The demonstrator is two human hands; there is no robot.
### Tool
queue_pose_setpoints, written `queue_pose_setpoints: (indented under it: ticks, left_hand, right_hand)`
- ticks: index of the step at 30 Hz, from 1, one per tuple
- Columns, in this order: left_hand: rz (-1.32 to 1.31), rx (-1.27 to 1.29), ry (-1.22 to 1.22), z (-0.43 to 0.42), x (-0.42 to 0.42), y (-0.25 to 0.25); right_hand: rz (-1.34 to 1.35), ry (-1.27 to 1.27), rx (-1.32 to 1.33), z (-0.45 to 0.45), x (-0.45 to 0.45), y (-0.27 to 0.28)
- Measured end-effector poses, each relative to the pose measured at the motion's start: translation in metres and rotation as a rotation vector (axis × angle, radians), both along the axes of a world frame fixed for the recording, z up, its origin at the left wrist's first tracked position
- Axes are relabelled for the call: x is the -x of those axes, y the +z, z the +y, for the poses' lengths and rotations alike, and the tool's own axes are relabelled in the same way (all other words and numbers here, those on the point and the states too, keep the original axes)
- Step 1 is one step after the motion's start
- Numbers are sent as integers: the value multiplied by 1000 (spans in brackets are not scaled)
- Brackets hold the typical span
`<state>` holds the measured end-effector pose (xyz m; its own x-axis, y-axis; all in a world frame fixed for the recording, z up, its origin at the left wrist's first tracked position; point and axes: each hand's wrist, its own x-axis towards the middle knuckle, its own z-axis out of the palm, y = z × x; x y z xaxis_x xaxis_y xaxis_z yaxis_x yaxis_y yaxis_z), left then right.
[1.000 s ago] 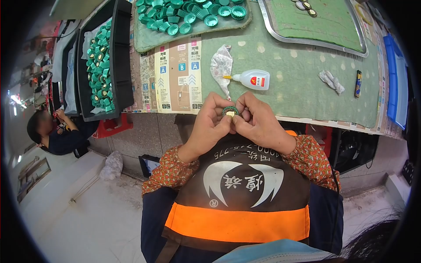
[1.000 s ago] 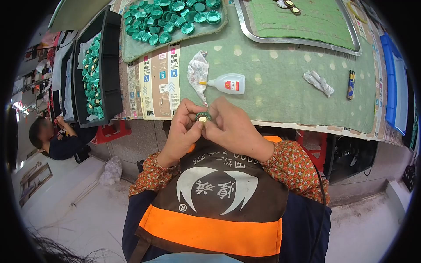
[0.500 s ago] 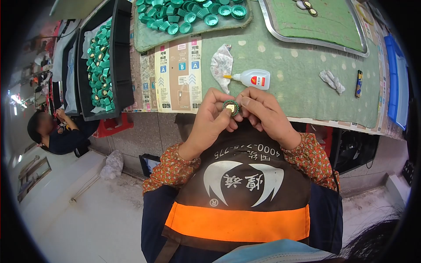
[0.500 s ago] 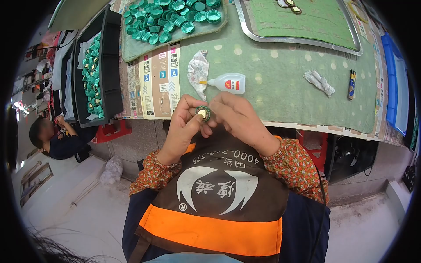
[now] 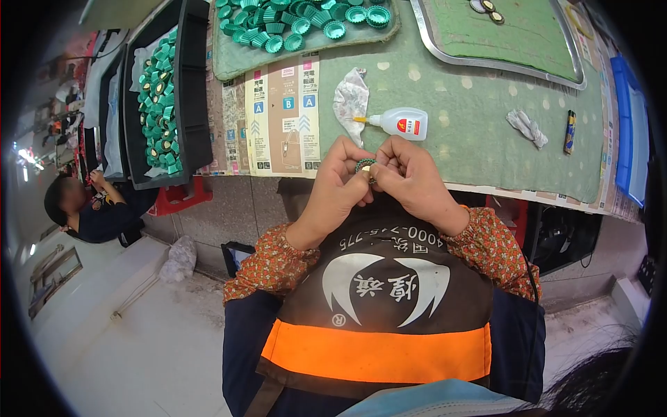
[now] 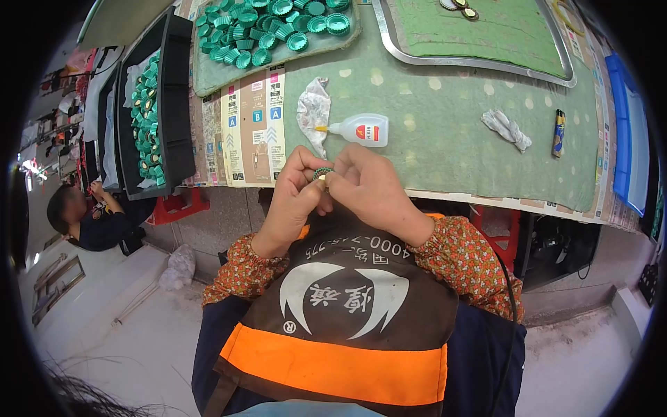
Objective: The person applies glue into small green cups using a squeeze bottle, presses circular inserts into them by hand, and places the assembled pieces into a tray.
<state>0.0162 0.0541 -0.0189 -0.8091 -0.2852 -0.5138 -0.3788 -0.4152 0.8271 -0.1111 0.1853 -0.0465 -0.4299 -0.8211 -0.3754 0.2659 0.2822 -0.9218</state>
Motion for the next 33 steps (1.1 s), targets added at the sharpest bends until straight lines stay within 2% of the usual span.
queue_pose_setpoints:
  ticks: [7, 17, 22, 26, 28, 29, 33]
  left_hand:
    - [29, -131, 16, -9, 1, 7]
    - [92, -196, 45, -5, -5, 3]
    - [89, -22, 1, -1, -2, 10]
    - [78, 163, -57, -6, 1, 16]
    - [172, 594, -267, -15, -1, 16]
    - [218, 810, -374, -17, -2, 15]
    - [112, 338, -97, -4, -3, 9]
  right_hand:
    - [-378, -84, -4, -1, 12, 24]
    - [-404, -67, 2, 1, 12, 25]
    - [-397, -79, 50, 0, 5, 27]
    - [-188, 19, 108, 4, 3, 13]
    - [-85, 27, 142, 4, 2, 11]
    - [-138, 19, 130, 4, 2, 13]
    - [-270, 0, 92, 2, 4, 23]
